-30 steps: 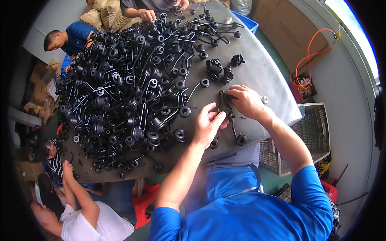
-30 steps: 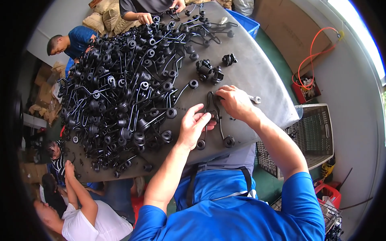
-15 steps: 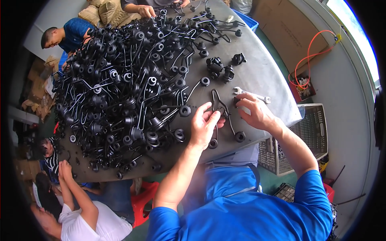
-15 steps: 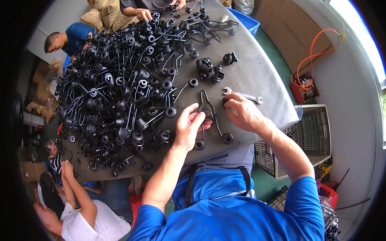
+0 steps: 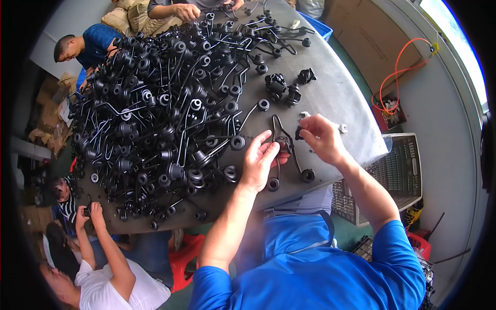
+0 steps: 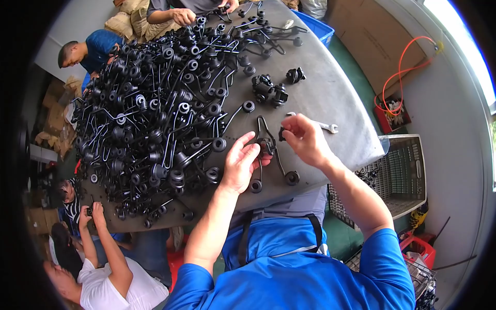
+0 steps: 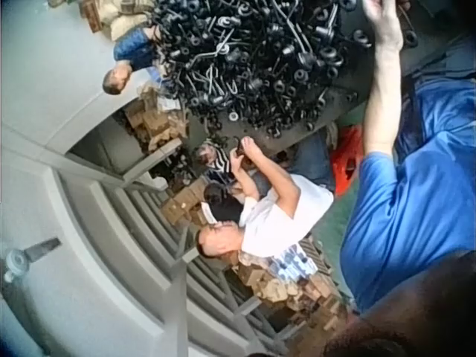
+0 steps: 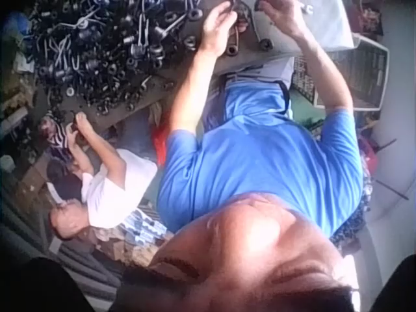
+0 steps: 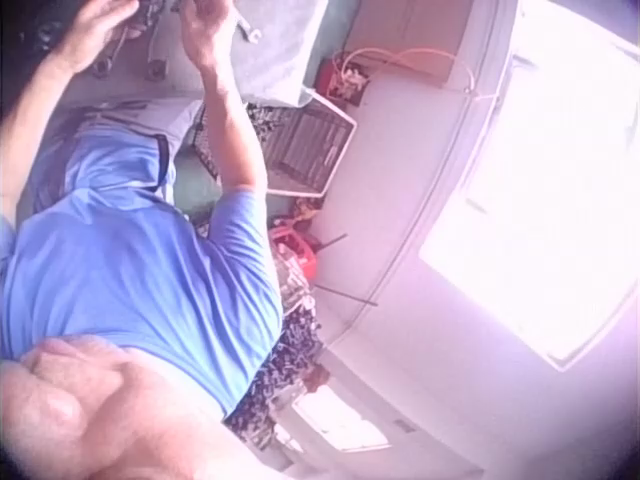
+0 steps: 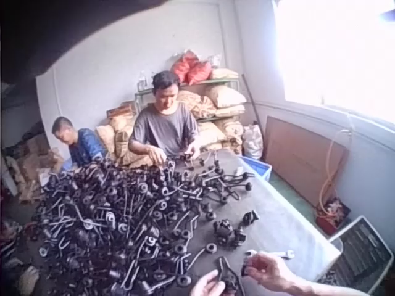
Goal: The recorder is assembling small black metal components at a workbench in a factory setting.
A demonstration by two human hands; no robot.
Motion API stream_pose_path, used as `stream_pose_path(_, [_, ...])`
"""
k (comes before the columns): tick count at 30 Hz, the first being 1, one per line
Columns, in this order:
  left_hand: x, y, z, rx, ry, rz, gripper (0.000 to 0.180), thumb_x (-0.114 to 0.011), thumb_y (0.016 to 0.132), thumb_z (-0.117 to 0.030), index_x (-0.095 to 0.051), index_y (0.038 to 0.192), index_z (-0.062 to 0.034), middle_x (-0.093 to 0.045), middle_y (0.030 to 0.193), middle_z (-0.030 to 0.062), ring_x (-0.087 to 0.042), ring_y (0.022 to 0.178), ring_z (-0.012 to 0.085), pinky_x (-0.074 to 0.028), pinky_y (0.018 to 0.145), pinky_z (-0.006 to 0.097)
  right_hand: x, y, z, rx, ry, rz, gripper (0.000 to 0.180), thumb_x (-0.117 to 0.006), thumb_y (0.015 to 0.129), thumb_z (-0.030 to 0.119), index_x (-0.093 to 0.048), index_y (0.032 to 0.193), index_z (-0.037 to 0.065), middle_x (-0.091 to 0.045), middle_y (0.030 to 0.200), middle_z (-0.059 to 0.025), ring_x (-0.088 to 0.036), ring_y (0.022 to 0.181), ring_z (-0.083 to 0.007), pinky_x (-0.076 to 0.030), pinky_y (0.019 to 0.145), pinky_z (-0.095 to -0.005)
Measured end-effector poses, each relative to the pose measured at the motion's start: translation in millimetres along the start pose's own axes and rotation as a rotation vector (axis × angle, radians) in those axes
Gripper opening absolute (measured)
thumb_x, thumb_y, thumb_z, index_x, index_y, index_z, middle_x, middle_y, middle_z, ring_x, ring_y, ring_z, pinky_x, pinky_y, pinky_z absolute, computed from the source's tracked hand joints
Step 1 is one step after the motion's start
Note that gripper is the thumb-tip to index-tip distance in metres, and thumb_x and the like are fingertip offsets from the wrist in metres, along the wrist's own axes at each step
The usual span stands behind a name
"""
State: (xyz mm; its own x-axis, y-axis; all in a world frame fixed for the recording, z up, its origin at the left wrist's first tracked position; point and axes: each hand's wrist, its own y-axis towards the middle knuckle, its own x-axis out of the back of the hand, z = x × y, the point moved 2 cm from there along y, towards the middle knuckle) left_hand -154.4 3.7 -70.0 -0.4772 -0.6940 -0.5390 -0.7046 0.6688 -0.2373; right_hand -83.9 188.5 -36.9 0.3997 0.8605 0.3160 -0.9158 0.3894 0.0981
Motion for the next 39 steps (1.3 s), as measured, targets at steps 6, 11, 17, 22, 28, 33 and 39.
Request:
stream_pose_path(6, [4, 0, 1, 0.01, -0.036, 0.054, 0.054, -0.057, 0.095, -0.015, -0.029, 0.139, 0.001, -0.064, 0.103, 0.0141, -0.066, 0.087, 0.0211, -0.055, 0.075, 0.033, -11, -1, -2, -0.287, 0.203, 0.272, 0.019, -0.064, 0.086, 0.005, -0.061, 0.104, 0.0, -0.063, 0.083, -0.0009, -0.058, 0.073, -0.0063, -0.049, 0.061, -0.0222])
stream_pose_path(11, [0, -1, -3, -0.001, -0.013, 0.055, 0.053, -0.055, 0.096, -0.015, -0.029, 0.139, 0.002, -0.064, 0.103, 0.0137, -0.066, 0.087, 0.0211, -0.055, 0.075, 0.032, -8, -1, 7, -0.32, 0.129, 0.228, 0.021, -0.066, 0.085, 0.008, -0.06, 0.103, -0.002, -0.063, 0.083, -0.0045, -0.059, 0.071, -0.0088, -0.05, 0.06, -0.0231])
stream_pose_path(17, [-7, 0, -7, 0.036, 0.012, -0.063, 0.062, -0.067, 0.088, -0.011, -0.033, 0.136, 0.0045, -0.064, 0.097, 0.0139, -0.066, 0.079, 0.0186, -0.055, 0.069, 0.029, -8, -2, 15, -0.309, 0.087, 0.194, 0.02, -0.064, 0.085, 0.007, -0.061, 0.101, -0.003, -0.065, 0.085, -0.0062, -0.061, 0.073, -0.0101, -0.052, 0.062, -0.0243])
stream_pose_path(22, [-15, 2, -15, 0.042, 0.219, -0.175, 0.064, -0.076, 0.079, -0.01, -0.04, 0.13, 0.0051, -0.065, 0.088, 0.0103, -0.063, 0.07, 0.0146, -0.052, 0.06, 0.026, -14, -8, 19, -0.272, 0.12, 0.124, 0.018, -0.062, 0.086, 0.006, -0.062, 0.1, -0.004, -0.065, 0.085, -0.0063, -0.061, 0.074, -0.0103, -0.052, 0.064, -0.0252])
stream_pose_path(28, [-13, 3, -6, 0.105, 0.219, -0.226, 0.061, -0.076, 0.08, -0.012, -0.043, 0.13, 0.0008, -0.062, 0.092, 0.0105, -0.061, 0.066, 0.0125, -0.049, 0.053, 0.024, -14, -22, 10, -0.164, 0.192, 0.084, 0.014, -0.058, 0.088, 0.003, -0.063, 0.1, -0.002, -0.064, 0.077, -0.0033, -0.059, 0.069, -0.0084, -0.049, 0.063, -0.023])
stream_pose_path(33, [-19, 5, -1, 0.06, 0.195, -0.116, 0.055, -0.065, 0.089, -0.019, -0.039, 0.134, -0.0031, -0.052, 0.083, 0.0012, -0.046, 0.055, 0.0054, -0.037, 0.044, 0.02, 40, 3, -3, 0.139, -0.46, -0.265, 0.014, -0.061, 0.084, 0.002, -0.065, 0.097, 0.001, -0.062, 0.081, -0.0114, -0.059, 0.062, -0.0177, -0.049, 0.06, -0.0289])
stream_pose_path(39, [-22, 8, -5, 0.077, 0.193, -0.104, 0.06, -0.067, 0.088, -0.025, -0.038, 0.134, 0.0002, -0.051, 0.083, 0.0016, -0.048, 0.059, 0.0056, -0.038, 0.046, 0.019, 10, 1, 4, 0.321, -0.776, -0.091, 0.016, -0.067, 0.076, 0.011, -0.066, 0.091, 0.005, -0.061, 0.091, -0.0131, -0.056, 0.09, -0.0327, -0.046, 0.079, -0.0413])
